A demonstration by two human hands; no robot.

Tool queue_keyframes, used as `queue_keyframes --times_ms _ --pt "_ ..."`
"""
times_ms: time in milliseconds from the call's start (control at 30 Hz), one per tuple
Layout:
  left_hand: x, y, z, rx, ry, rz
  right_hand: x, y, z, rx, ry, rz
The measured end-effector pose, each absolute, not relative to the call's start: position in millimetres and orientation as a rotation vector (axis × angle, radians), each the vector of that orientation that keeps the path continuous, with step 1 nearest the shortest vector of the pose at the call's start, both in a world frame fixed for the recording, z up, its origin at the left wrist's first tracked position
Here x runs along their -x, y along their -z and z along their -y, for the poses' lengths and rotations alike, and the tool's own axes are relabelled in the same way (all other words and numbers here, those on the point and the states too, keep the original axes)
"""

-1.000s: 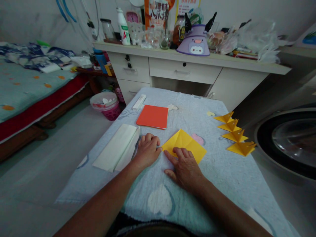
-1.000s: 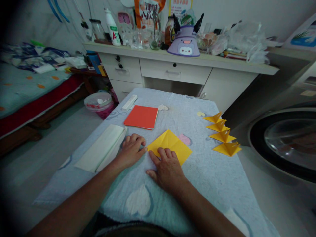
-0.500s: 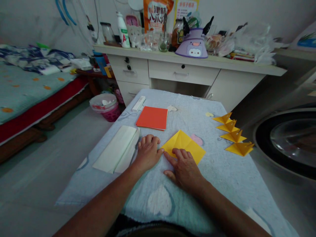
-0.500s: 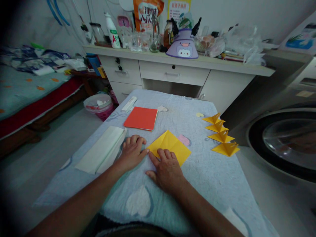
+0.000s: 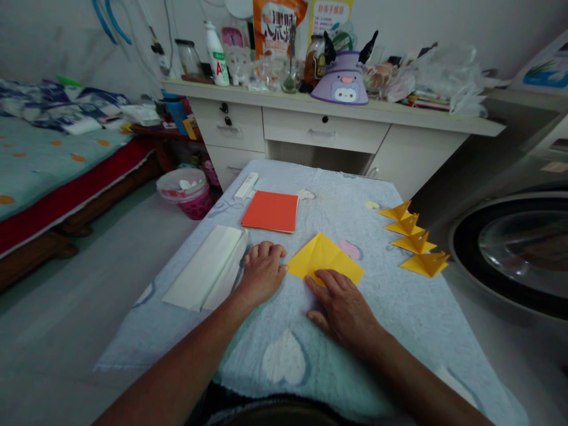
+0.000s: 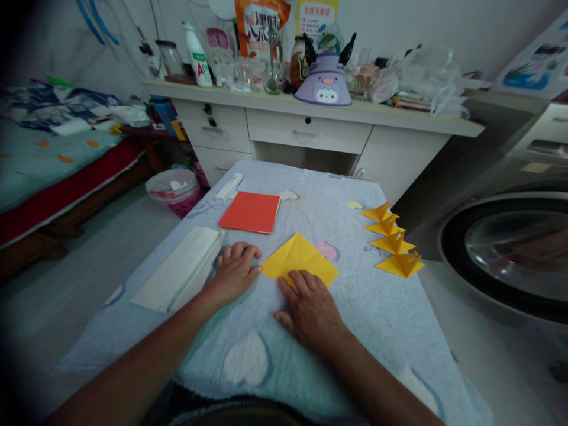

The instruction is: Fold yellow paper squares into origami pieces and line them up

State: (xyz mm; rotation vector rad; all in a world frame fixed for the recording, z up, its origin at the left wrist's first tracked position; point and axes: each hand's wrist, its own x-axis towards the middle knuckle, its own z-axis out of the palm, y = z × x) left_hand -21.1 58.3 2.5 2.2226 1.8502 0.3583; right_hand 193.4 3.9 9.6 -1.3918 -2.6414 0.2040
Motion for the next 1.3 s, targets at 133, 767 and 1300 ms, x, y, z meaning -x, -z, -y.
queue_keyframes --times_ms 133,767,1300 --pt "20 -1 -57 -2.312 -0.499 -1.794 -196 -7 -2 1.381 -0.176 2.646" --pt "10 4 -26 -2.748 -0.299 -1.136 -209 -5 2 1.413 -0.117 2.697" --pt "9 3 -26 -2.786 -0.113 -1.165 -247 -5 23 1.482 0.017 2.693"
